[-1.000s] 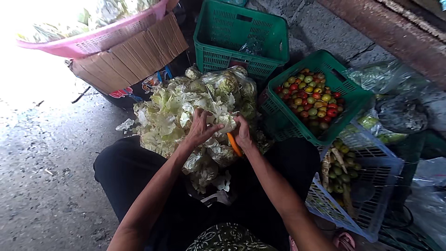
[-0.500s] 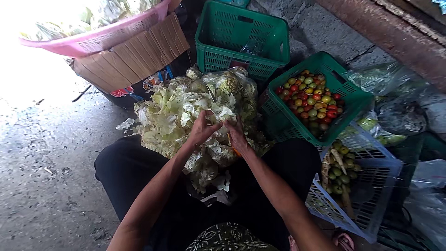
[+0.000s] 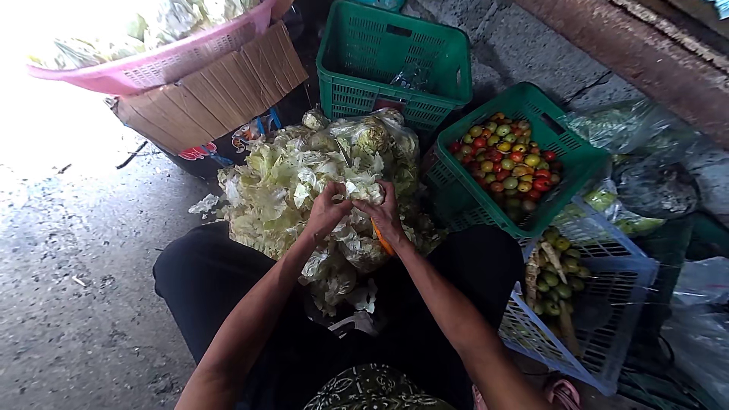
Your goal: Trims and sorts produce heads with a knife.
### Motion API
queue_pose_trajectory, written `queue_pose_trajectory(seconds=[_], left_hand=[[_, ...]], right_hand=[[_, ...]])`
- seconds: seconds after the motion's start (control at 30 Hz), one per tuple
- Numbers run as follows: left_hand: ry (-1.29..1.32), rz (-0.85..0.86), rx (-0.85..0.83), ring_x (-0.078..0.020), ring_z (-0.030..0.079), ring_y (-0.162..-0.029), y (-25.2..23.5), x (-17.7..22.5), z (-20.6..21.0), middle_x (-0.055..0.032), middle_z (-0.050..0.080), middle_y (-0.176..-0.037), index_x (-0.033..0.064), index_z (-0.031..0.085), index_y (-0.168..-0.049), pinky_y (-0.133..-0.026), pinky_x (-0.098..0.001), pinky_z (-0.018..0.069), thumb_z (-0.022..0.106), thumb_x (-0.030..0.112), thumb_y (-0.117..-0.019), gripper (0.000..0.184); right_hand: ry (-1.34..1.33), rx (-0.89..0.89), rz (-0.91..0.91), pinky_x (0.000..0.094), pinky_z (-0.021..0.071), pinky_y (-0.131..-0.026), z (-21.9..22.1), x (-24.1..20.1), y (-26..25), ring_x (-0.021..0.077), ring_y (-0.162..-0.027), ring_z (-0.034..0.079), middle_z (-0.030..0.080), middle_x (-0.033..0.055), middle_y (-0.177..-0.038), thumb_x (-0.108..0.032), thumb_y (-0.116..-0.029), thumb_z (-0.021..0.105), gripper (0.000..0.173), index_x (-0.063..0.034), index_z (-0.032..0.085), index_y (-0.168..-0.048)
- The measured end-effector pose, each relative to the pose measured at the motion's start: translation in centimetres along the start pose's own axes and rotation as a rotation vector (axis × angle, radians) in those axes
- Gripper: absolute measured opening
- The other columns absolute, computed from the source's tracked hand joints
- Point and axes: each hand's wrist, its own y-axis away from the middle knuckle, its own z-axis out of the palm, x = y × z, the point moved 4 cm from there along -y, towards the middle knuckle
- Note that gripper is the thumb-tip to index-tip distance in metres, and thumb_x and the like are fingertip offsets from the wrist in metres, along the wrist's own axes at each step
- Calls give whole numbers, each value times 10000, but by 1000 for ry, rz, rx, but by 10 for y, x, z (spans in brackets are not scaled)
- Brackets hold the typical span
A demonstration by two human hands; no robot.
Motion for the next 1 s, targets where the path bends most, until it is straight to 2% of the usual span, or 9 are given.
queue_pose_trajectory(seconds=[0.17,0.3,0.4,0.53,0.67,0.73,0.87,0.93,1.0], left_hand=[[59,11,-40,-157,667,-835,1,1,-3,-118,622,-1170,48,519,-1228,-751,-338,580,626,76,-974,276],[35,11,-18,-153,644,-810,-1,-4,-5,-110,638,-1097,48,525,-1216,-714,-335,559,615,79,-971,263],[-86,-59,51,-303,668,-946,1,-1,-10,-217,665,-1122,36,521,-1353,-819,-508,544,680,112,-940,449],[-69,-29,-73,-227,663,-946,4,7,-5,-192,602,-1261,27,422,-1391,-841,-417,554,573,231,-1053,423],[-123,67,-65,-201,677,-862,1,2,2,-163,669,-1026,-19,489,-1323,-830,-408,570,525,266,-1081,376],[-211,93,-2,-225,678,-925,5,8,2,-166,687,-1032,-19,554,-1304,-894,-444,548,563,281,-1064,384],[-329,2,123,-391,677,-858,5,10,-3,-268,659,-967,-78,491,-1248,-789,-581,536,583,145,-1027,327],[-270,-137,143,-381,712,-891,3,-1,-15,-265,689,-1047,-45,448,-1337,-809,-568,563,504,174,-1063,355],[-308,-199,145,-447,686,-1010,0,-9,-29,-313,636,-1193,-34,433,-1405,-868,-614,550,504,259,-1075,447]], right_hand=[[4,-76,-8,389,574,-828,-5,-8,-4,201,-1020,646,604,168,-1237,-166,-714,912,815,-78,457,-1384],[17,-105,9,403,574,-828,-5,-5,-3,214,-1018,651,618,177,-1224,-179,-727,909,801,-71,464,-1385],[-8,-102,25,407,572,-817,-6,-3,-4,219,-1022,643,607,172,-1229,-176,-719,895,862,-77,413,-1427],[-104,-62,77,400,561,-861,-6,-1,-3,211,-1075,618,568,167,-1275,-148,-765,847,797,-65,396,-1417],[-185,-52,101,390,564,-850,-7,7,-5,196,-1063,620,574,144,-1273,-176,-787,822,728,-90,443,-1403],[-226,-55,103,392,571,-831,-8,12,-6,187,-1049,626,583,125,-1271,-243,-775,816,733,-120,458,-1403],[-428,-29,207,390,565,-867,-3,14,-2,165,-1055,623,597,90,-1240,-294,-836,718,676,-114,429,-1421],[-563,24,298,399,556,-878,-1,18,-4,188,-1041,621,603,96,-1196,-290,-887,634,530,-99,460,-1349],[-633,68,362,396,555,-876,0,22,-6,198,-1030,622,606,96,-1164,-287,-942,598,403,-94,492,-1279]])
